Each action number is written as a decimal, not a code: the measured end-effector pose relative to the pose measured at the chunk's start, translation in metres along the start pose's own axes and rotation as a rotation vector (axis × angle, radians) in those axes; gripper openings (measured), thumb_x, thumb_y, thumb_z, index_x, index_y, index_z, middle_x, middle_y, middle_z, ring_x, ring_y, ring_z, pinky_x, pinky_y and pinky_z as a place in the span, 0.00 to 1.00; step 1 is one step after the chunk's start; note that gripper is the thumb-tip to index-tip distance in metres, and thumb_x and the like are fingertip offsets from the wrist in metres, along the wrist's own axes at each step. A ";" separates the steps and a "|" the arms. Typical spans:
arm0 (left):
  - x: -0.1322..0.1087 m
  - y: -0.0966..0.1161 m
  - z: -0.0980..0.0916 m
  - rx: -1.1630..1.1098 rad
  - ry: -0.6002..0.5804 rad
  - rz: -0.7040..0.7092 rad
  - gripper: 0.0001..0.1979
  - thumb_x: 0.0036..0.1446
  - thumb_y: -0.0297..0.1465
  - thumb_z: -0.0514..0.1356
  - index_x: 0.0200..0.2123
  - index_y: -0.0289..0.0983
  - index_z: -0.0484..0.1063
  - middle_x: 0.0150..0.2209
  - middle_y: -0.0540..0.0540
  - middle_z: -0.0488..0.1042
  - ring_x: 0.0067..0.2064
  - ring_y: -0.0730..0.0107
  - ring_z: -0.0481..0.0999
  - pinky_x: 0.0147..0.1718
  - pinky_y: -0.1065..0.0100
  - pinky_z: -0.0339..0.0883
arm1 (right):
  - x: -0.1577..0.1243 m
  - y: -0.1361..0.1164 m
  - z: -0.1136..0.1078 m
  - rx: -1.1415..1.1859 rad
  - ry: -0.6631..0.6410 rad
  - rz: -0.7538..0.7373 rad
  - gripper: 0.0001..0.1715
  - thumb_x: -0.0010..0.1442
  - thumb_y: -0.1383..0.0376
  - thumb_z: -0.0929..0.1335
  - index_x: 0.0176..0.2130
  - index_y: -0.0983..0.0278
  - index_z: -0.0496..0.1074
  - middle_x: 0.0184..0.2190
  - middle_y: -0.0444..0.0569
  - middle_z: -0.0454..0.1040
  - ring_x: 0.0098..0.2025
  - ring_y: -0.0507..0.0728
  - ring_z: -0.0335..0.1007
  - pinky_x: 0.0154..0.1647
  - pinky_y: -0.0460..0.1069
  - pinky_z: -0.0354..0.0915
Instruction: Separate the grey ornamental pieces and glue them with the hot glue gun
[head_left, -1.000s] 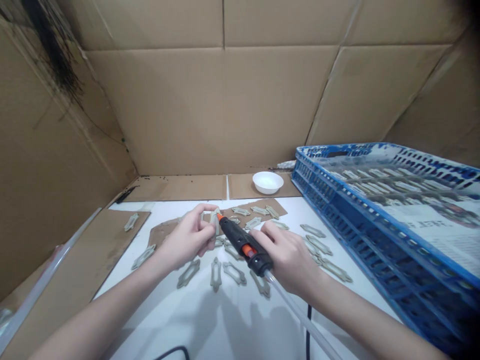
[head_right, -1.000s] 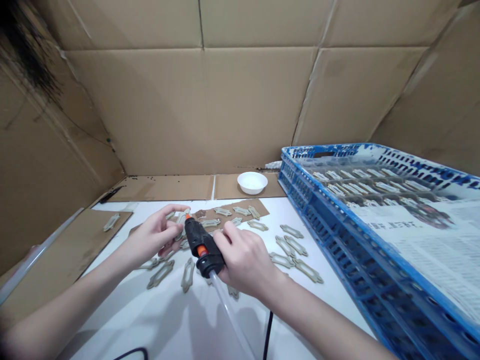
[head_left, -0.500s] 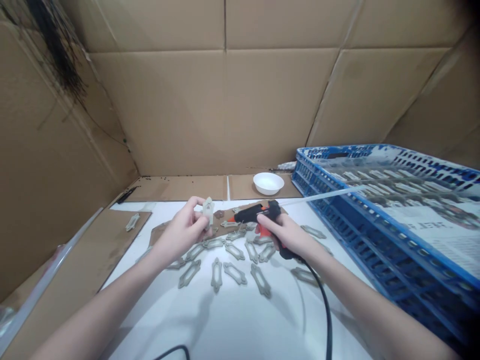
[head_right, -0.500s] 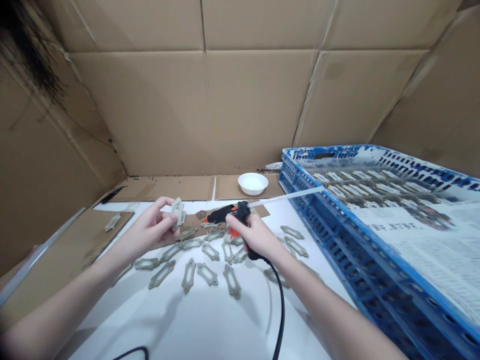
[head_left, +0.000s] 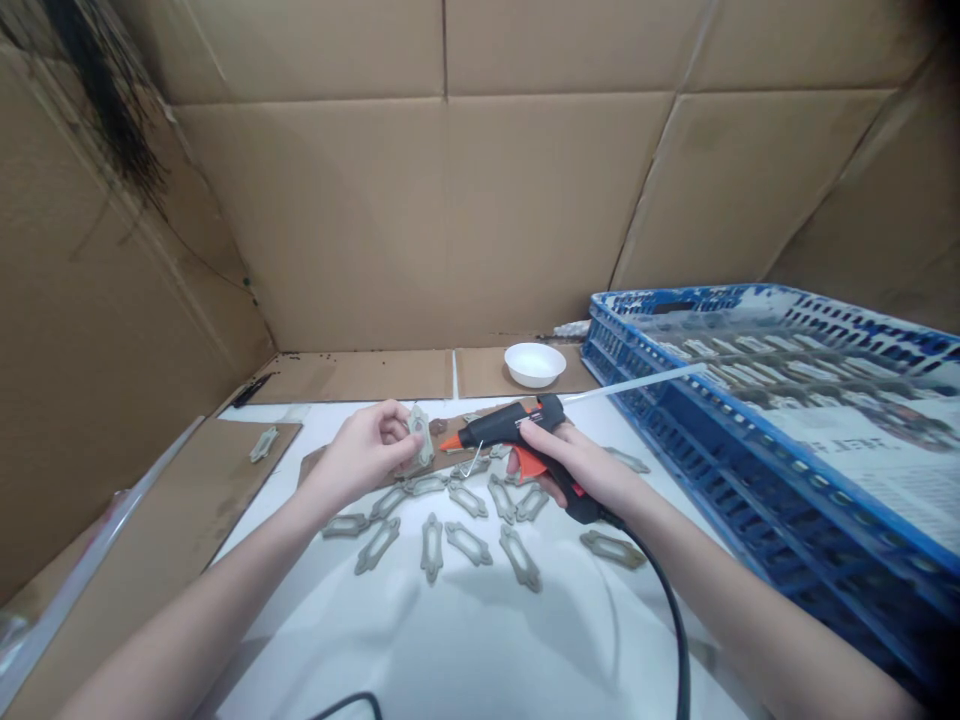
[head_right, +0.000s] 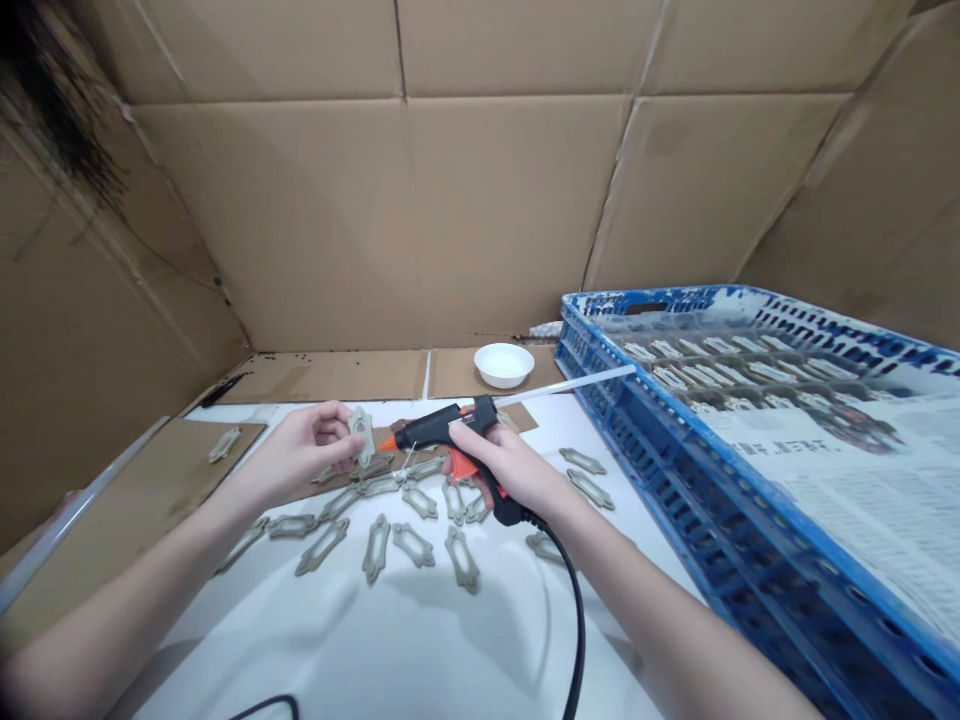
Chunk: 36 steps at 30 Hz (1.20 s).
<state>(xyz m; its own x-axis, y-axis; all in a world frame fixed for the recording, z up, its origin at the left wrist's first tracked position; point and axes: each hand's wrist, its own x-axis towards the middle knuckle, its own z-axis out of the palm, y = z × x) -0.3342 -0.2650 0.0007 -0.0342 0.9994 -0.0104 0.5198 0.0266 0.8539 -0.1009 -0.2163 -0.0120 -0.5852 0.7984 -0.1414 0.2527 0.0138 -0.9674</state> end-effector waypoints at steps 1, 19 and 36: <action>0.000 0.000 0.001 -0.007 -0.008 -0.010 0.07 0.47 0.34 0.56 0.27 0.37 0.62 0.20 0.52 0.68 0.22 0.72 0.69 0.20 0.74 0.58 | -0.001 -0.001 0.001 -0.023 0.006 0.011 0.29 0.56 0.47 0.57 0.25 0.68 0.68 0.08 0.39 0.57 0.10 0.46 0.51 0.13 0.42 0.49; -0.007 0.007 0.007 0.079 -0.062 -0.002 0.06 0.45 0.30 0.55 0.22 0.38 0.57 0.16 0.55 0.65 0.20 0.75 0.65 0.18 0.75 0.52 | -0.010 -0.012 0.009 -0.259 -0.010 0.049 0.29 0.55 0.46 0.58 0.27 0.67 0.70 0.09 0.40 0.56 0.12 0.47 0.53 0.13 0.42 0.51; -0.006 0.000 0.014 0.244 -0.060 0.025 0.05 0.46 0.31 0.53 0.23 0.38 0.57 0.18 0.55 0.62 0.21 0.75 0.64 0.19 0.75 0.51 | -0.022 -0.015 0.015 -0.360 0.122 0.113 0.24 0.52 0.46 0.60 0.33 0.64 0.64 0.18 0.40 0.60 0.17 0.48 0.60 0.14 0.42 0.55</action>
<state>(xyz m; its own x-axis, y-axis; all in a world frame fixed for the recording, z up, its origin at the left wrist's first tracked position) -0.3216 -0.2711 -0.0063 0.0286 0.9992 -0.0280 0.7107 -0.0006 0.7035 -0.1032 -0.2430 0.0028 -0.4477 0.8724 -0.1963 0.5775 0.1145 -0.8083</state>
